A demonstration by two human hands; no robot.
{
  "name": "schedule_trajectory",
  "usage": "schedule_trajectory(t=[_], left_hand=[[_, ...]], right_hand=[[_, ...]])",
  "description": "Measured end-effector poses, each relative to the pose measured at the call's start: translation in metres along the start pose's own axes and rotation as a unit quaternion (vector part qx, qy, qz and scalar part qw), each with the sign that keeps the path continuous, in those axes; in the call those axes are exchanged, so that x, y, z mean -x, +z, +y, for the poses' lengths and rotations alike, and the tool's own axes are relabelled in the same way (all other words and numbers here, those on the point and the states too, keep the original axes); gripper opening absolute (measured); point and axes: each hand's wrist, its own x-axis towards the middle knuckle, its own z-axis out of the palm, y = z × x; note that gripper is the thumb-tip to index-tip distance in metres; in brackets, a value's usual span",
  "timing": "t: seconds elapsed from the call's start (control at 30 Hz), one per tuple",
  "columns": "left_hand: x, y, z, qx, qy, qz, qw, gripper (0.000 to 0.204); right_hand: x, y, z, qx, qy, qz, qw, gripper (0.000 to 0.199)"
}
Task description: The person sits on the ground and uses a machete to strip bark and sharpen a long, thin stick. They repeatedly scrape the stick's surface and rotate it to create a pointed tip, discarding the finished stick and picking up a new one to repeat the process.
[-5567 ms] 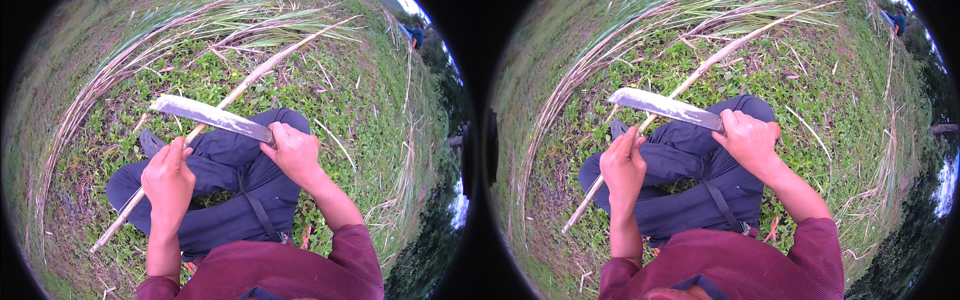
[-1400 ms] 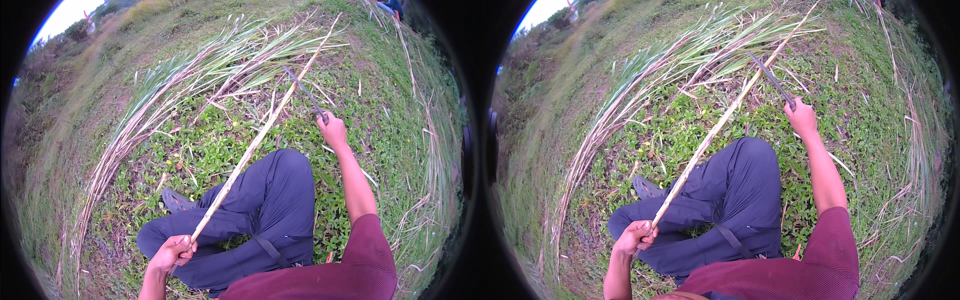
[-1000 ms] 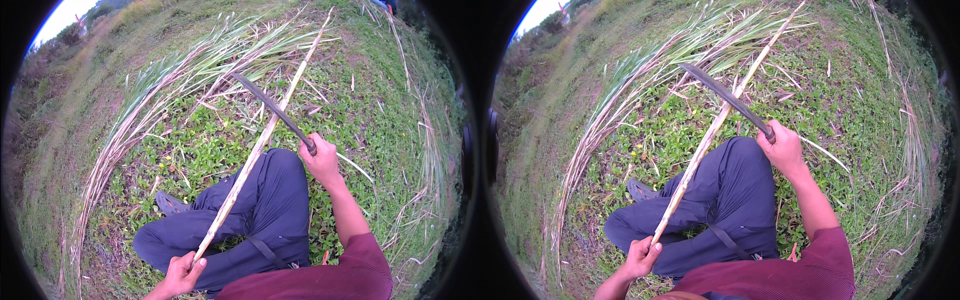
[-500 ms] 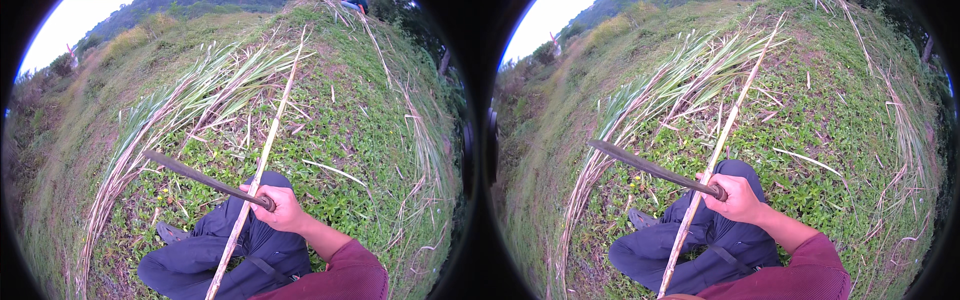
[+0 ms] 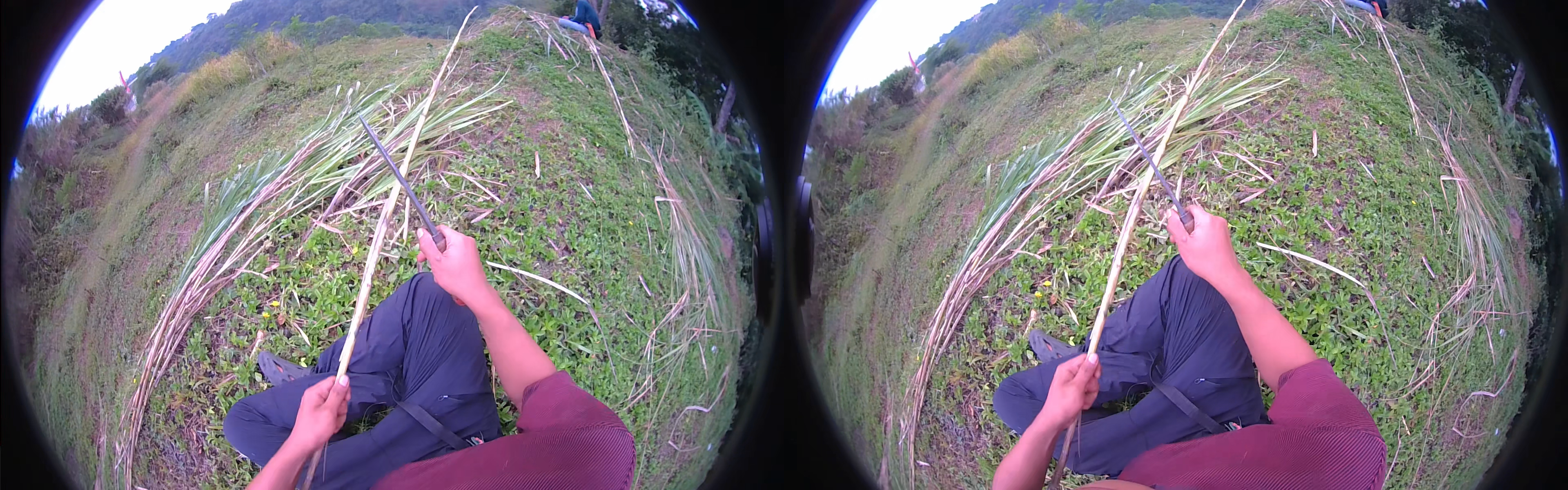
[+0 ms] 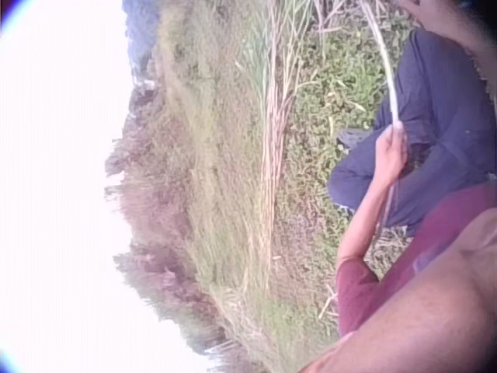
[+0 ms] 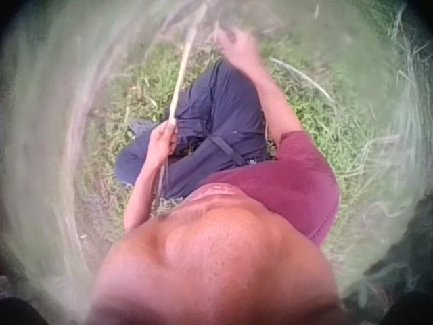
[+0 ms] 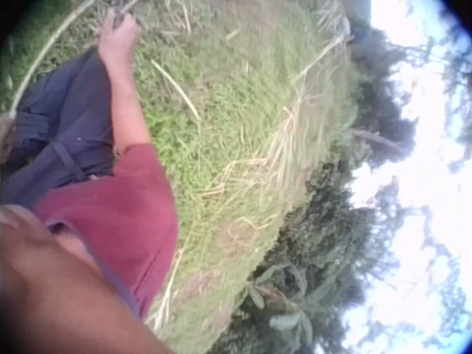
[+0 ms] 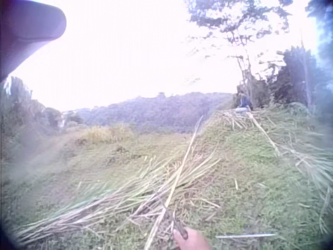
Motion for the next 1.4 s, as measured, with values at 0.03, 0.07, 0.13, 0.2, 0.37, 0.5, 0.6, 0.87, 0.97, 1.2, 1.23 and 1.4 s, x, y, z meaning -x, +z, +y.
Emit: schedule_trajectory(t=[0.03,0.07,0.13,0.2,0.37,0.5,0.6,0.87,0.97,1.2,1.23,1.4], left_hand=[[-0.030,0.002,0.023,-0.022,0.007,-0.008,1.000,0.034],[-0.061,0.004,0.039,-0.018,0.032,-0.038,0.999,0.032],[-0.098,0.014,0.065,-0.044,0.036,-0.041,0.998,0.026],[-0.116,0.011,0.072,0.015,0.004,-0.060,0.998,0.026],[-0.139,-0.002,0.055,-0.057,0.016,-0.040,0.997,0.026],[-0.128,-0.006,0.026,-0.382,0.197,0.162,0.888,0.023],[-0.109,-0.020,0.024,-0.404,0.201,0.185,0.873,0.021],[-0.088,-0.038,0.025,-0.444,0.179,0.228,0.848,0.018],[-0.081,-0.055,0.018,-0.465,0.179,0.245,0.831,0.021],[-0.026,-0.058,0.007,-0.461,0.158,0.269,0.831,0.019],[-0.020,-0.061,0.003,-0.477,0.181,0.293,0.809,0.019],[0.003,-0.058,0.009,-0.435,0.110,0.272,0.852,0.015]], right_hand=[[0.003,-0.008,0.007,0.117,-0.031,-0.002,0.993,0.033],[0.015,-0.016,0.013,0.181,-0.055,-0.017,0.982,0.032],[0.039,-0.020,0.016,0.293,-0.119,-0.062,0.947,0.030],[0.054,-0.011,0.009,0.310,-0.125,-0.123,0.934,0.030],[0.039,-0.017,0.028,0.375,-0.184,-0.154,0.896,0.031],[-0.021,-0.032,0.057,0.441,-0.114,-0.130,0.881,0.034],[-0.017,-0.015,0.033,0.453,-0.151,-0.193,0.857,0.035],[-0.063,-0.004,0.061,0.427,-0.060,-0.103,0.896,0.032],[-0.040,0.016,0.064,0.423,-0.152,-0.157,0.879,0.032],[-0.105,0.004,0.085,0.459,-0.071,-0.072,0.883,0.034],[-0.107,0.007,0.083,0.466,-0.075,-0.060,0.880,0.034],[-0.088,0.020,0.080,0.421,-0.193,-0.138,0.876,0.031]])
